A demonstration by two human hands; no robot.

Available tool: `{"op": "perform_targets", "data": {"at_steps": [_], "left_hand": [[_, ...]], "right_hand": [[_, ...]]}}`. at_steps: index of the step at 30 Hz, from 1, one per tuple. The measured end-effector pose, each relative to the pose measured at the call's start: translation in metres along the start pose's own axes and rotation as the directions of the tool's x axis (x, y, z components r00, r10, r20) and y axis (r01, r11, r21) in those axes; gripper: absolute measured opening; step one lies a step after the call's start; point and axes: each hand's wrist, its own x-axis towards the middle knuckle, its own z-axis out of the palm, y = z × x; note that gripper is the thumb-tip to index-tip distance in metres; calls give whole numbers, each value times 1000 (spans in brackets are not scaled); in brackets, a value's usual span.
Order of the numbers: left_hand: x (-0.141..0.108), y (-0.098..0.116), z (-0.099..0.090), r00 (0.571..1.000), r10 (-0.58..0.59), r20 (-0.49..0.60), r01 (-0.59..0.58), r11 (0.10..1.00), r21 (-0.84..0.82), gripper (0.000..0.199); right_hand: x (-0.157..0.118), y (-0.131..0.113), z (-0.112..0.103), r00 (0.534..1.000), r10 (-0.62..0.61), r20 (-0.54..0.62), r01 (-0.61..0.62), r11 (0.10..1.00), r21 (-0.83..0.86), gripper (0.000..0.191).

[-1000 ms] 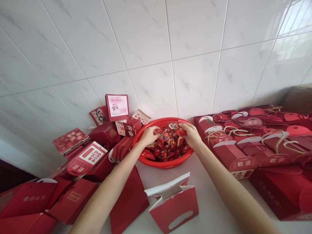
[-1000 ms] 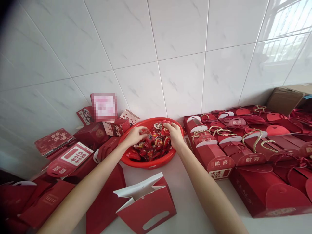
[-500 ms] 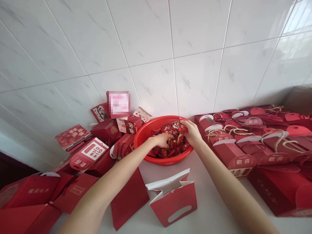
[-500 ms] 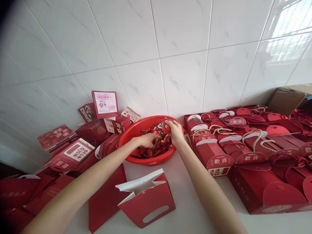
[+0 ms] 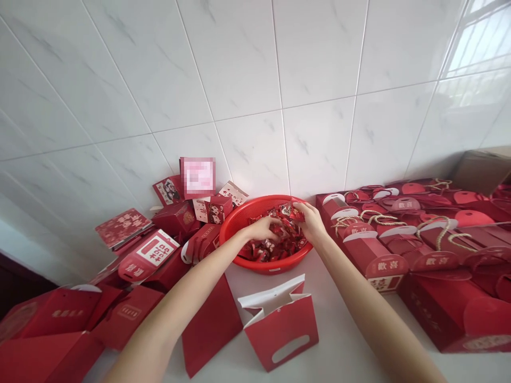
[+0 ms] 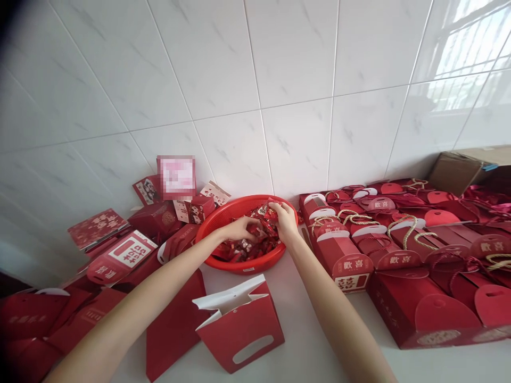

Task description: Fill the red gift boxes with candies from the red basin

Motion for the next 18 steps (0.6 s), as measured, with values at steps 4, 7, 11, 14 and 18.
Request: {"op": "perform_targets", "data": {"at_steps": [4,7,11,14,18], "left_hand": [[-3,-3,-14,979,32,-201,-94,948,-304,45],[-9,-9,-20,958,-46,-284,-82,902,-423,46],[-14,-18,-23,931,-198,-305,41,890,-454,45],[-14,-24,-22,915,-265,-304,149,923,-355,36],[-11,-31,-21,866,-351,-355,265,926,-270,35]], "right_hand": [[-1,-2,1,1000,13,-20,-12,999,52,20],[-1,-3,2,1000,21,-22,-20,998,67,21],[-1,-3,2,999,31,-27,-29,998,64,20],[1,-2,1,999,27,-29,-26,998,52,18],[1,-1,0,999,19,-29,-18,999,30,19]]}}
